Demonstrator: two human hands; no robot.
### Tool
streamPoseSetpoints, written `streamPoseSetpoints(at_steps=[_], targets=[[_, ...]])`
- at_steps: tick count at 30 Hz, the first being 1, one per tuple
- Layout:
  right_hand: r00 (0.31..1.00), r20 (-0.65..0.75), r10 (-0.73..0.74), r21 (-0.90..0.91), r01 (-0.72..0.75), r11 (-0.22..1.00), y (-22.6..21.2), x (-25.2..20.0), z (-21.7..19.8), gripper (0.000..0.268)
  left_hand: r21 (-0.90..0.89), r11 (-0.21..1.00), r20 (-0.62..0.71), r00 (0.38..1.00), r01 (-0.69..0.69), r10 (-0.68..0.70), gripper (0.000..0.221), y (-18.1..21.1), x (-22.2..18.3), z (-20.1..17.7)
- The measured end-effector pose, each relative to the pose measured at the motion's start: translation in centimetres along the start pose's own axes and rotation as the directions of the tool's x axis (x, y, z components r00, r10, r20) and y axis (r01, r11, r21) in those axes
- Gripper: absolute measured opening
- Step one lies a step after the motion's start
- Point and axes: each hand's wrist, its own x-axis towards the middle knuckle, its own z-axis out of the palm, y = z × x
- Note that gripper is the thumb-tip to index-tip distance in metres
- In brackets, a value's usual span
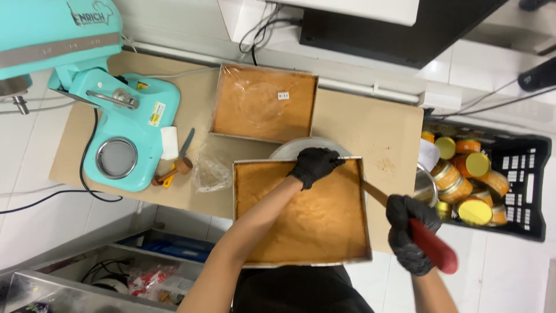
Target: Cutting a sponge cake from a metal tray and transferring it to a cake board.
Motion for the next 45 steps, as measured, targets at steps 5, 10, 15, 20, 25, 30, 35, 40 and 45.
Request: streamPoseSetpoints(at_steps=[5,10,15,20,25,30,35,40,45], targets=[[0.968,-0.047,0.248,0.010,-0.248,0.969,-0.2,-1.3,0.5,0.042,-0.002,1.000,-0.009,1.000,0.012,-0.012,0.041,-0.2,0.2,0.3],[0.976,-0.008,0.219,-0.068,-0.219,0.973,-3.2,-0.7,-1.1,0.032,-0.021,0.998,0.004,0.999,0.051,-0.051,0.041,0.2,-0.3,-0.1],[0.983,0.089,0.164,-0.013,-0.163,0.987,-0.4,-0.9,-0.7,0.033,-0.023,0.999,-0.024,0.999,0.022,-0.023,0.040,-0.3,0.4,-0.2],[0.920,0.084,0.382,-0.124,-0.371,0.920,1.2,-5.3,-0.9,0.022,-0.083,0.995,-0.154,0.987,-0.051,0.038,0.037,-0.3,-0.5,0.2],[0.896,-0.144,0.421,-0.036,-0.430,0.902,2.1,-8.9,-1.4,0.017,-0.027,0.999,-0.040,0.998,0.040,-0.041,0.038,0.7,-1.0,-0.2],[0.938,-0.117,0.325,0.015,-0.326,0.945,3.8,-10.3,-2.7,0.030,-0.030,1.000,-0.083,0.997,-0.002,0.000,0.035,0.3,-0.4,-0.2],[0.698,-0.135,0.704,0.123,-0.693,0.710,3.2,-9.8,-3.7,0.032,-0.056,0.998,-0.049,0.999,0.006,-0.009,0.034,0.3,-0.7,0.3],[0.633,-0.163,0.756,-0.031,-0.770,0.638,3.6,-8.8,-3.7,0.037,-0.029,0.999,-0.010,1.000,0.025,-0.025,0.035,0.9,-0.6,-0.5],[0.716,-0.325,0.618,0.006,-0.652,0.759,2.0,-7.4,-2.9,0.038,-0.052,0.998,-0.015,0.999,0.040,-0.041,0.036,1.0,-0.7,-0.5]])
